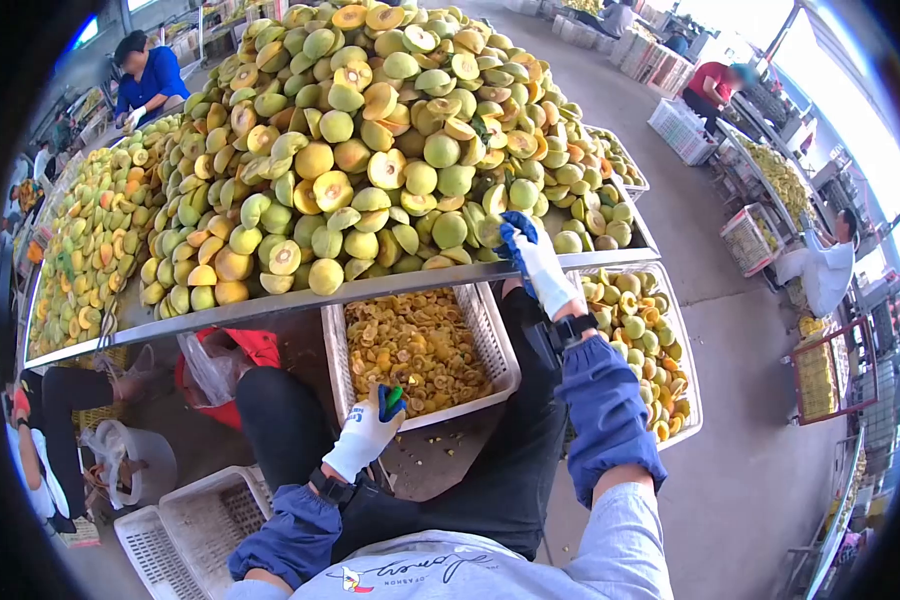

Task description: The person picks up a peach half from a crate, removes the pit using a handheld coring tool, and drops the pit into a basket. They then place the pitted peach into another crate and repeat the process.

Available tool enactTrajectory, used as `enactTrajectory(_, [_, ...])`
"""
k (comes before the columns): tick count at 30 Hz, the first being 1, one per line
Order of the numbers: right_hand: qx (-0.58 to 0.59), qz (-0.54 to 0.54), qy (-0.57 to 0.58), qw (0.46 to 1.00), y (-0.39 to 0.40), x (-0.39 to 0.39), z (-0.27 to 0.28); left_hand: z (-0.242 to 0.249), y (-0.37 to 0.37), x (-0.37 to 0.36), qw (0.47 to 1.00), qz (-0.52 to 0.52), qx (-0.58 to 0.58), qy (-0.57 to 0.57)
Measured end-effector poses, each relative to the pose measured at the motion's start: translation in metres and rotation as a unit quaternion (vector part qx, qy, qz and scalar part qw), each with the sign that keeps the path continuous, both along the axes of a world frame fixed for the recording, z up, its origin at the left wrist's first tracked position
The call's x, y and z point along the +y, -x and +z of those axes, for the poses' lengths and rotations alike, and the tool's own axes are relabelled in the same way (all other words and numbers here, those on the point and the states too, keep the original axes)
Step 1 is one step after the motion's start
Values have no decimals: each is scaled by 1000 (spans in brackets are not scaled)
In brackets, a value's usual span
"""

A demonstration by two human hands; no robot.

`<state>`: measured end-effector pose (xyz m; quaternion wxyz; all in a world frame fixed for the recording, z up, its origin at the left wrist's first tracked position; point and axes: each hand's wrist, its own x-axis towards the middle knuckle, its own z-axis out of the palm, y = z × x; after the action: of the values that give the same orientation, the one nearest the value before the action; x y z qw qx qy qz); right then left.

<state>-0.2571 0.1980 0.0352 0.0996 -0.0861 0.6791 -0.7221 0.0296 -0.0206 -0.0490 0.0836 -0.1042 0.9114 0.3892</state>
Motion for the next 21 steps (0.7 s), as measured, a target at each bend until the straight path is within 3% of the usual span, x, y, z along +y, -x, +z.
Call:
enactTrajectory(1, [8,44,51,998,-3,9,-1,7,2,0,999,12,21,-41])
enactTrajectory(2, [35,86,32,995,-22,11,15,11,5,0,996,25,40,-81])
enactTrajectory(4, [-15,106,143,984,-59,6,24,14,15,4,982,26,96,-158])
enactTrajectory(5, [-46,125,195,972,-76,4,25,-10,23,5,965,-47,251,-55])
enactTrajectory(6, [-78,143,248,955,-92,2,21,4,33,7,910,-118,395,51])
enactTrajectory(7, [-76,161,256,950,-106,1,13,20,28,15,932,-26,219,-287])
enactTrajectory(8, [-120,155,278,940,-116,3,-1,78,30,27,812,74,11,-578])
enactTrajectory(9, [-127,164,276,938,-128,1,-5,82,34,33,805,66,17,-589])
enactTrajectory(12, [-182,140,316,921,-158,-13,-14,95,36,49,851,36,0,-525])
enactTrajectory(13, [-205,117,307,922,-165,-18,-14,85,35,53,920,9,53,-387])
enactTrajectory(14, [-226,95,298,923,-170,-21,-12,86,33,58,953,-37,220,-204])
enactTrajectory(16, [-184,62,261,946,-180,-30,-10,71,27,64,965,-57,222,-129])
enactTrajectory(19, [-160,-7,252,954,-192,-40,-15,69,20,69,973,-57,196,-105])
enactTrajectory(21, [-214,-5,357,909,-193,-40,-22,66,17,70,977,-58,188,-81])
